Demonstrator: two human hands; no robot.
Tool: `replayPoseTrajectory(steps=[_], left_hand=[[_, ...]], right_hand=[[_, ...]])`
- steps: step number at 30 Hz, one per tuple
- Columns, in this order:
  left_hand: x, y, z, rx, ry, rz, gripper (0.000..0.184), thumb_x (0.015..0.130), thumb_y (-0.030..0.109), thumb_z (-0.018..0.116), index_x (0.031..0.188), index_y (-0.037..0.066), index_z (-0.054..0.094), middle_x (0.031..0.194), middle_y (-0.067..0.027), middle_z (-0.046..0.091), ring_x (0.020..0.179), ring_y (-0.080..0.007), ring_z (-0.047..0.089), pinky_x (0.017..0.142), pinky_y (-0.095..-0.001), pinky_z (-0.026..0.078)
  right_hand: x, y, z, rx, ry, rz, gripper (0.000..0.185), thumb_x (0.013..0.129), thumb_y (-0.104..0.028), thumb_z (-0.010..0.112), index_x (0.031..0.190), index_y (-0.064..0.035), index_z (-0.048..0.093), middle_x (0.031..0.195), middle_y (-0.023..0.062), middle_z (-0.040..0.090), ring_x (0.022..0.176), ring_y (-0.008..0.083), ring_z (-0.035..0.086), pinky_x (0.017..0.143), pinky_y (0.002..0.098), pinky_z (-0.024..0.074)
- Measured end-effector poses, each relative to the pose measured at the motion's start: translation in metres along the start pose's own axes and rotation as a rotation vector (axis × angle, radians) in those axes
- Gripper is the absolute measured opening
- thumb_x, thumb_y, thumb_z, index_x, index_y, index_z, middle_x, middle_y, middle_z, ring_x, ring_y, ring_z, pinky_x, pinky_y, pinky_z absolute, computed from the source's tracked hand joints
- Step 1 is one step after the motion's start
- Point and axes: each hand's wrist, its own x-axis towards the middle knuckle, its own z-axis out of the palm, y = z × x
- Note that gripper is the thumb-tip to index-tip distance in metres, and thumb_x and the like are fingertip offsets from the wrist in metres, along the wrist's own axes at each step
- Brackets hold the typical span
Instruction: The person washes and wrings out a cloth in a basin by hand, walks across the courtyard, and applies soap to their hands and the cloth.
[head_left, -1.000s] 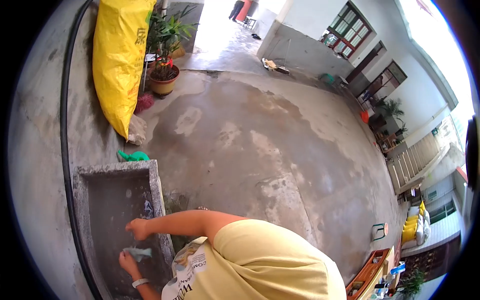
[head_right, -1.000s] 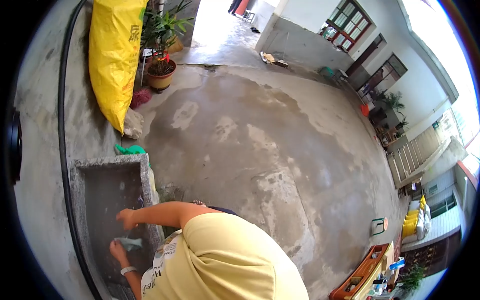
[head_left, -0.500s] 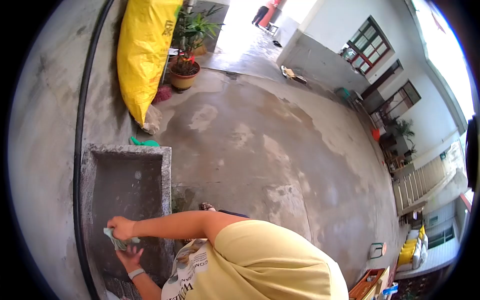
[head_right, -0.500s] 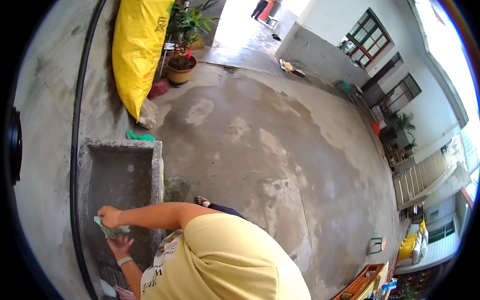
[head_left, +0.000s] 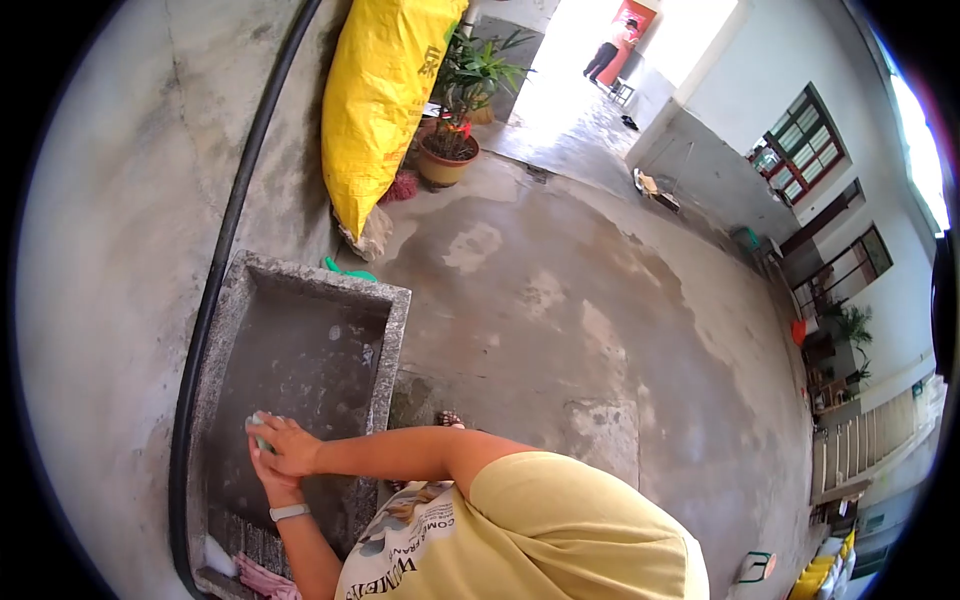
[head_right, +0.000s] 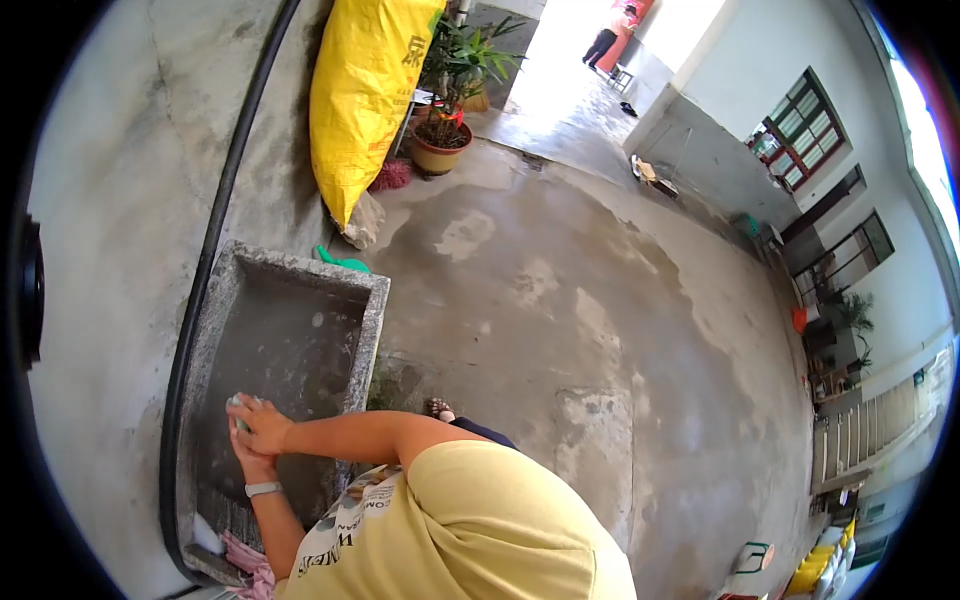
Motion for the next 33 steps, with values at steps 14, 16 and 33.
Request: replayPoseTrajectory(steps=[14, 16, 33], left_hand=[[0.014, -0.001, 0.009, 0.385, 0.165, 0.114, 0.043, 0.087, 0.040, 0.035, 0.111, 0.006, 0.044, 0.108, -0.0102, 0.050, 0.098, -0.0238, 0.050, 0.081, -0.0379, 0.044], [0.014, -0.002, 0.009, 0.362, 0.191, 0.134, 0.042, 0.087, 0.041, 0.037, 0.108, 0.006, 0.046, 0.102, -0.0091, 0.053, 0.090, -0.0210, 0.054, 0.069, -0.0342, 0.049], [0.000, -0.019, 0.050, 0.514, 0.459, 0.225, 0.034, 0.085, 0.038, 0.041, 0.092, 0.006, 0.047, 0.082, -0.0073, 0.053, 0.062, -0.0167, 0.054, 0.035, -0.0268, 0.038]], right_hand=[[0.037, 0.013, -0.007, 0.038, 0.231, 0.059, 0.026, 0.083, -0.023, 0.040, 0.086, 0.0016, 0.048, 0.086, 0.0238, 0.053, 0.092, 0.0370, 0.047, 0.080, 0.0435, 0.0370], [0.035, 0.005, -0.015, 0.025, 0.175, 0.129, 0.029, 0.083, -0.024, 0.038, 0.087, 0.0019, 0.049, 0.091, 0.0234, 0.053, 0.091, 0.0363, 0.049, 0.079, 0.0437, 0.0379], [0.032, 0.007, -0.028, 0.085, 0.128, 0.260, 0.032, 0.081, -0.027, 0.040, 0.084, 0.0023, 0.054, 0.080, 0.0250, 0.057, 0.079, 0.0398, 0.054, 0.071, 0.0439, 0.0441]])
